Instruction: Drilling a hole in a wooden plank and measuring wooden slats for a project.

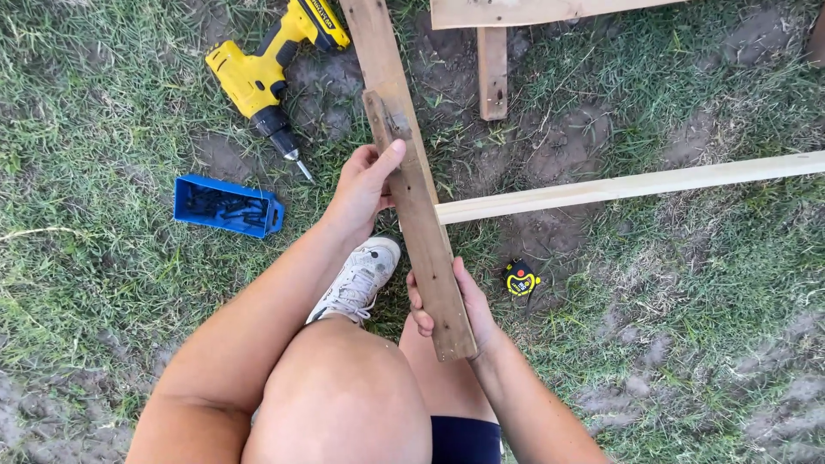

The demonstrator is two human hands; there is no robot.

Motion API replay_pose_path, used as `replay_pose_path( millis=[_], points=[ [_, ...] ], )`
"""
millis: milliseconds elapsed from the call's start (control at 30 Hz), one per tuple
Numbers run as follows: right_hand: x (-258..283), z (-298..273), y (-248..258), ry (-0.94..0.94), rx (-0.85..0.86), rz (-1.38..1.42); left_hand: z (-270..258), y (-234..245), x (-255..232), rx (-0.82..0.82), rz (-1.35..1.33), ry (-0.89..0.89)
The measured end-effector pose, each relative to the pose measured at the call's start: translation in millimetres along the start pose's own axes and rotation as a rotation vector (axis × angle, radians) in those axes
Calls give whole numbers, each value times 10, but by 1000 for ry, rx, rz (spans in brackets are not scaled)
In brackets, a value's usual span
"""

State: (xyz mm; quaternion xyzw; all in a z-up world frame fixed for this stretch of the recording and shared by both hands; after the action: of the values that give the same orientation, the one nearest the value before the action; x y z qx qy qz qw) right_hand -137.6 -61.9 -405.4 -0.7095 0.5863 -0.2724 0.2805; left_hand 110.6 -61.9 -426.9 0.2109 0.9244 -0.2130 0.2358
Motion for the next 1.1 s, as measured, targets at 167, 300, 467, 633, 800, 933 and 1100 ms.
replay_pose_path(
  millis=[167, 300, 467, 633, 800, 933, 1100],
  points=[
    [-15, 63, -204, 30, 9, -15, 35, 98, 40, 0, -60, -30],
    [14, 65, -339, 56, -41, -85, -59, 27, -63, 54, -231, -70],
    [-14, 51, -419, 81, -73, -149, -18, 50, -45, 139, -348, -75],
    [-116, 37, -313, 177, -8, -198, -15, 115, -91, 207, -473, -87],
    [-177, 18, -136, 324, -16, -479, -48, 137, -136, 199, -514, -37],
    [-98, 6, -215, 404, -27, -543, -2, 160, -124, 194, -565, 4],
    [38, -13, -317, 478, -88, -671, 4, 157, -108, 134, -533, 32]
  ],
)
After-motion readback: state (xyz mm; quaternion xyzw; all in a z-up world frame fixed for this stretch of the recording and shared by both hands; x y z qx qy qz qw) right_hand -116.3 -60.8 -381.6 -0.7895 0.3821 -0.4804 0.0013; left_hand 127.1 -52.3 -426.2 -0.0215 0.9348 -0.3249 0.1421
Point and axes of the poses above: each hand's wrist, its own z-axis towards the middle knuckle, its own y-axis out of the back of the hand, x = y × z, the point moved 2 cm from there along z, towards the middle knuckle, and after that the axes turned 2 degrees about x, right-handed, at the moved point
